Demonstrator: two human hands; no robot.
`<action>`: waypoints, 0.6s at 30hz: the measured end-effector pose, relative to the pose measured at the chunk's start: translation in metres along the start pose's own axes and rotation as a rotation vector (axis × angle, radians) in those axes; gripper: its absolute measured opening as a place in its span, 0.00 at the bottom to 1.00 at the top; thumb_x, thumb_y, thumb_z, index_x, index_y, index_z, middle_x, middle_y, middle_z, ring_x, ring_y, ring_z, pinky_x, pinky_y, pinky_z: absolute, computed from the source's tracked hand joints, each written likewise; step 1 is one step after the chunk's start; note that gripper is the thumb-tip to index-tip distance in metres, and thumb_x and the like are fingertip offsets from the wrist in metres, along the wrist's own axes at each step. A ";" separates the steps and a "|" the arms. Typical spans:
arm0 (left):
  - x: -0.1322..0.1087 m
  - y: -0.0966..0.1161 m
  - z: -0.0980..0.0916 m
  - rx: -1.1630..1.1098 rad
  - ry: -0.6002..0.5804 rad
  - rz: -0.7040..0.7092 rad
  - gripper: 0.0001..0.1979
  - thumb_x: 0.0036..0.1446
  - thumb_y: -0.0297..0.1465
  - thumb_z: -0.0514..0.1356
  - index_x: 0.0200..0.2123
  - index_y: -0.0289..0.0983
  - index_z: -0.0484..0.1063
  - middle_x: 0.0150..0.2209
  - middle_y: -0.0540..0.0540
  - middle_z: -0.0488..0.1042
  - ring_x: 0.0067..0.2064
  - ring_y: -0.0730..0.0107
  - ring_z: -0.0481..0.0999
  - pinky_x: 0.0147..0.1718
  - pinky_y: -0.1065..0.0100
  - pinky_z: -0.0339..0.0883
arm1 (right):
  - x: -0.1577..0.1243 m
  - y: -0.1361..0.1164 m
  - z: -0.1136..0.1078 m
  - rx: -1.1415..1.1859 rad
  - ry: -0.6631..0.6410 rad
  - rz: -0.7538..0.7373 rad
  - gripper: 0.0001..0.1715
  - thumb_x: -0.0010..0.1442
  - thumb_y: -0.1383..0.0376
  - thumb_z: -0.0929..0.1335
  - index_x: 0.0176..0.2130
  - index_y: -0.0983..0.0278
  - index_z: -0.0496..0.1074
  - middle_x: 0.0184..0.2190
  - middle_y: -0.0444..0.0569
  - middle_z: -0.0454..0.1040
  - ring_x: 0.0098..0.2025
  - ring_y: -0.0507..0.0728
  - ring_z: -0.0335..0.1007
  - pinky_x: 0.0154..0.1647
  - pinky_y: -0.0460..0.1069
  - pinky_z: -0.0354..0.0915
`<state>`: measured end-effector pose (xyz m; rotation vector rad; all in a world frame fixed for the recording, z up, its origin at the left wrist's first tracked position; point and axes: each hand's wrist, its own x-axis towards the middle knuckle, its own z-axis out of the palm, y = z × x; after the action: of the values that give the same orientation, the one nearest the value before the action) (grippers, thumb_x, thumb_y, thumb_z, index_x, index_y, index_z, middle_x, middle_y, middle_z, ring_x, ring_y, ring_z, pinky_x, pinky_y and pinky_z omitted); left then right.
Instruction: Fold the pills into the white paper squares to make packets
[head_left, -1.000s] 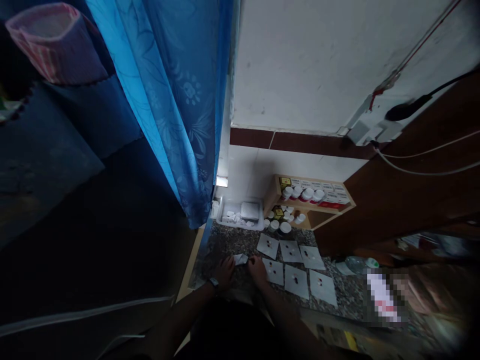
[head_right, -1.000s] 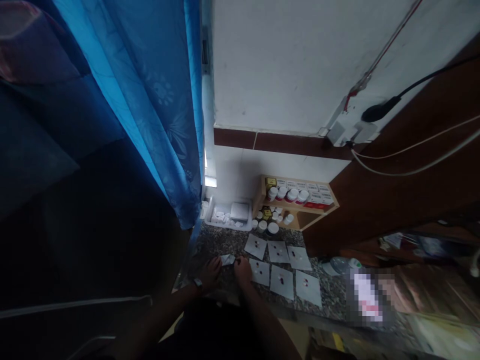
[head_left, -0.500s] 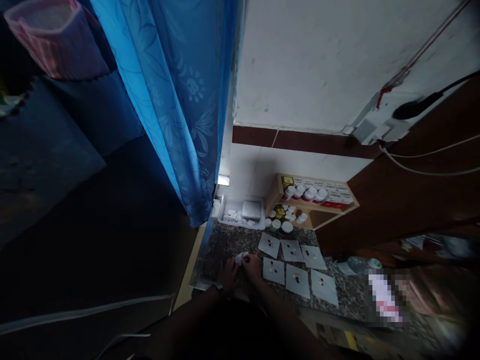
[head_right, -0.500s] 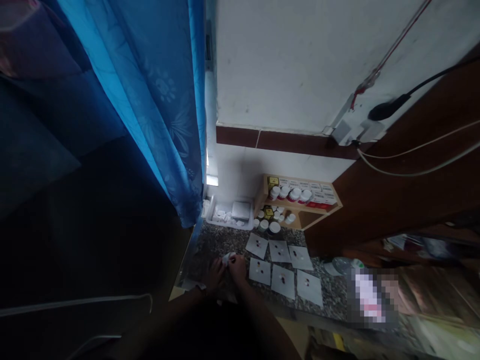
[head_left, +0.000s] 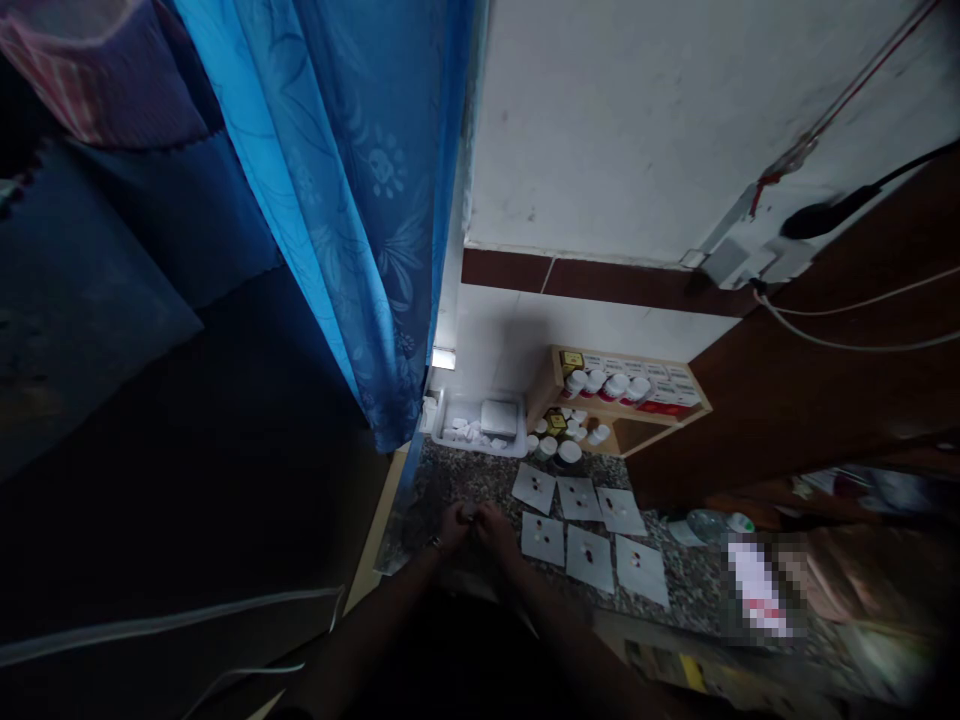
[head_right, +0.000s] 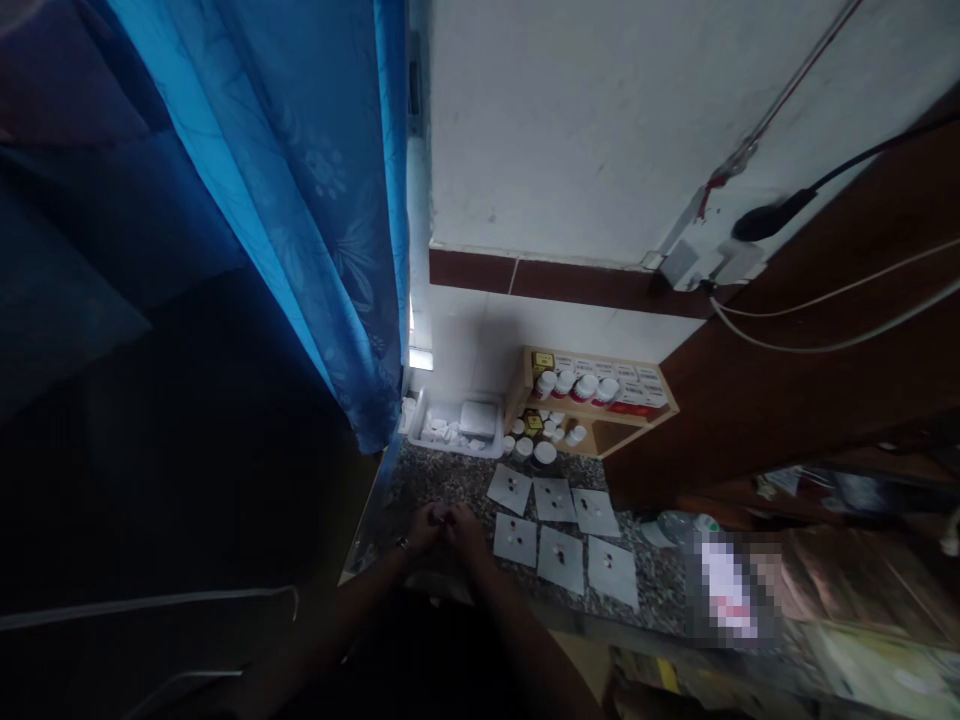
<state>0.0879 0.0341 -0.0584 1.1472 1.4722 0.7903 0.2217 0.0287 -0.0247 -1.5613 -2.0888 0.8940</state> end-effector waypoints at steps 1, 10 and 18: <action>0.001 0.001 -0.003 0.004 -0.064 0.007 0.06 0.39 0.20 0.59 0.25 0.33 0.68 0.26 0.53 0.70 0.32 0.73 0.67 0.35 0.72 0.62 | 0.000 -0.002 -0.001 0.009 -0.005 -0.022 0.11 0.52 0.74 0.62 0.33 0.62 0.69 0.35 0.47 0.70 0.39 0.54 0.65 0.40 0.46 0.59; 0.006 0.006 -0.012 0.059 -0.333 0.122 0.06 0.42 0.22 0.56 0.24 0.33 0.72 0.29 0.49 0.75 0.33 0.71 0.68 0.39 0.68 0.62 | -0.003 -0.022 -0.015 -0.036 -0.096 -0.084 0.13 0.53 0.74 0.62 0.38 0.62 0.70 0.38 0.48 0.70 0.40 0.54 0.65 0.40 0.46 0.60; 0.004 0.016 -0.015 0.141 -0.314 -0.021 0.03 0.43 0.23 0.57 0.21 0.33 0.69 0.24 0.52 0.70 0.29 0.74 0.65 0.33 0.71 0.60 | -0.009 -0.001 -0.036 -0.161 0.074 -0.041 0.14 0.55 0.70 0.63 0.42 0.62 0.70 0.42 0.50 0.70 0.46 0.56 0.65 0.45 0.47 0.60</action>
<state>0.0774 0.0442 -0.0417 1.2953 1.2884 0.4709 0.2463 0.0296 0.0026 -1.5981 -2.1784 0.6578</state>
